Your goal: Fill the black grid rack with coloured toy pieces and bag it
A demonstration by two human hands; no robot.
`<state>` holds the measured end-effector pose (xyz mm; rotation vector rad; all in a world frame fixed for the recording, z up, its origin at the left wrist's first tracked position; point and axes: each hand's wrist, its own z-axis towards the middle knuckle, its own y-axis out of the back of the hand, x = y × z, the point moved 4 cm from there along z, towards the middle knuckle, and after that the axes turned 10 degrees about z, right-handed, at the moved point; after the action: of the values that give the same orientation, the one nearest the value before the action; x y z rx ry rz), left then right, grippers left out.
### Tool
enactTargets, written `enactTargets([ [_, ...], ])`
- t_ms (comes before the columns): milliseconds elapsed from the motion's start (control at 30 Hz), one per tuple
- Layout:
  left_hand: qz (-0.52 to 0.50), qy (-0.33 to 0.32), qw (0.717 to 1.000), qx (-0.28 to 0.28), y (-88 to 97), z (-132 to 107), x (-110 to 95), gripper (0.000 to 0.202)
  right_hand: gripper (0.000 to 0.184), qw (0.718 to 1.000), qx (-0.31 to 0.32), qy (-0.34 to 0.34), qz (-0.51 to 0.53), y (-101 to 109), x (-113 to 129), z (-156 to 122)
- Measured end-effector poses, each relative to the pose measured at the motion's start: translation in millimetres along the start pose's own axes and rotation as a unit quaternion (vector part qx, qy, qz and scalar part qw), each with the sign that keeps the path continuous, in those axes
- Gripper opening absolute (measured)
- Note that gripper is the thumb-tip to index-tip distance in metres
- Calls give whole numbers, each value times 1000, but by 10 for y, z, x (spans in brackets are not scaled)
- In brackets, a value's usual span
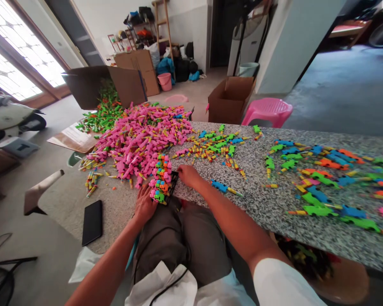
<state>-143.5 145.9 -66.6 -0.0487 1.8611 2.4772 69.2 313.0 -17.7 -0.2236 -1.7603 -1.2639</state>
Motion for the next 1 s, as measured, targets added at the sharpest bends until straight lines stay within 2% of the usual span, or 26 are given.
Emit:
enactTargets([
  [100, -13, -11, 1000, 4, -23, -29, 41, 56, 34, 992, -107, -47, -50, 382, -93, 548],
  [167, -21, -13, 1000, 3, -38, -45, 65, 57, 37, 987, -123, -70, -72, 532, -132, 938],
  [233, -24, -12, 1000, 1, -49, -54, 78, 55, 39, 989, -90, -75, -94, 578, -162, 1272],
  [300, -24, -7, 1000, 1, -54, -55, 81, 54, 37, 988, -25, -71, -134, 535, -194, 1488],
  [400, -22, -3, 1000, 6, -56, -50, 69, 55, 31, 979, 41, -62, -189, 417, -261, 1555],
  [567, -8, 2, 1000, 11, -56, -34, 58, 55, 35, 975, 29, -35, -217, 327, -339, 1260],
  [700, -3, -4, 1000, 6, -67, -15, 52, 56, 37, 974, 11, -51, -219, 439, -404, 901],
  [800, -1, -5, 1000, -7, -87, -5, 69, 55, 35, 980, -8, -57, -190, 657, -519, 536],
  [900, 0, -17, 1000, -20, -116, 19, 99, 52, 35, 981, -86, -65, -164, 1009, -757, 28],
  [1000, -10, -48, 998, -28, -140, 77, 90, 47, 36, 961, -168, -141, -170, 1387, -1137, -562],
])
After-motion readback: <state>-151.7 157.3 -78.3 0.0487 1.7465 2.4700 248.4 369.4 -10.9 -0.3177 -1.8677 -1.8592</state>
